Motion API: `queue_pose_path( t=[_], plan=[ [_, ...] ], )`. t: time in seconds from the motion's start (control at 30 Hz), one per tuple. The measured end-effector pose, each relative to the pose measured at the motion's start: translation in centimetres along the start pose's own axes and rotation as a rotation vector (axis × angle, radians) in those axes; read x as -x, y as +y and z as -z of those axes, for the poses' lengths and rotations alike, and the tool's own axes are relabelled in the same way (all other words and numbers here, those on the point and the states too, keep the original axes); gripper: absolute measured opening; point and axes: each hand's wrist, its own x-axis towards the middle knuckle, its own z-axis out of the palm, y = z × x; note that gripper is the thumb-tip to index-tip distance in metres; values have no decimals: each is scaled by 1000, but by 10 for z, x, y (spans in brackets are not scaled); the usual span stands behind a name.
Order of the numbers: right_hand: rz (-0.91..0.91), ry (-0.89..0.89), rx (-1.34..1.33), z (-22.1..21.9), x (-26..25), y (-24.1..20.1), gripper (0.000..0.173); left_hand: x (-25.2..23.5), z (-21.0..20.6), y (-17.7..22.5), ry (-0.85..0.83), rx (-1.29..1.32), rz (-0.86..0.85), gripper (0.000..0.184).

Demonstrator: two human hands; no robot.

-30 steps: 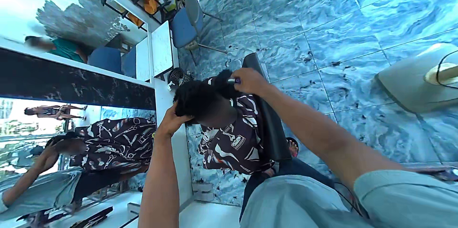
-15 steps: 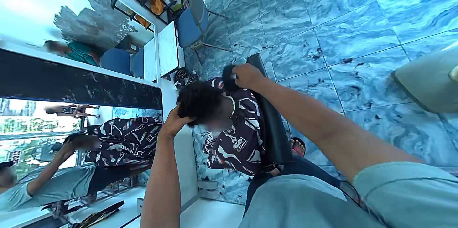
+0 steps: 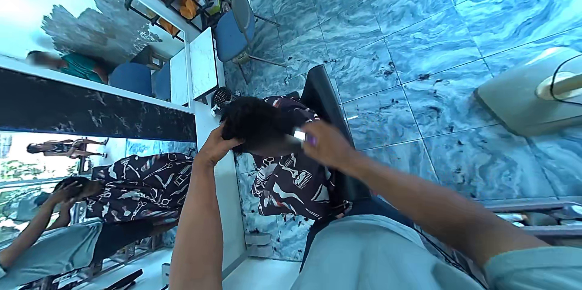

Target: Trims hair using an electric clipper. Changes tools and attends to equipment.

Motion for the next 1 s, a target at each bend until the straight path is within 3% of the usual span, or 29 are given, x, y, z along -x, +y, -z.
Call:
queue_pose_path(
  t=[0.07,0.1,0.17,0.2,0.3,0.33,0.4,0.43,0.53,0.57,0.67,0.7,0.83,0.9,1.0],
  plan=[
    [10,-125,-31,-17,38,-13,34,-5,2,3,-15,-29,-30,56],
    [-15,-67,-44,-21,43,-17,31,-7,2,5,-29,-31,-38,56],
    [15,249,2,-36,31,-10,28,-10,2,11,-50,-49,-59,56],
    [29,285,28,-46,24,-5,28,-11,1,13,-54,-71,-68,56],
    [-31,-39,-62,-54,31,-21,28,-16,5,15,-71,-130,-85,56],
    [-49,16,-90,-54,36,-29,26,-17,6,14,-78,-134,-85,57],
    [-57,355,3,-61,34,-30,25,-19,5,15,-95,-143,-104,61],
    [-40,428,74,-68,29,-26,24,-16,4,16,-101,-148,-121,60],
    [-63,66,52,-87,41,-35,21,-14,5,16,-111,-180,-152,60],
    [-92,51,19,-87,46,-43,22,-17,6,15,-115,-186,-165,61],
    [-130,476,133,-75,32,-47,28,-18,3,12,-110,-181,-189,66],
    [-127,491,185,-71,24,-41,28,-16,2,10,-99,-172,-188,67],
    [-142,37,295,-47,49,-58,20,-15,1,4,-79,-136,-205,71],
    [-183,194,203,-33,73,-71,20,-14,1,1,-84,-116,-200,73],
    [-151,862,-148,-37,70,-71,41,-17,1,-2,-92,-92,-228,76]
  ],
)
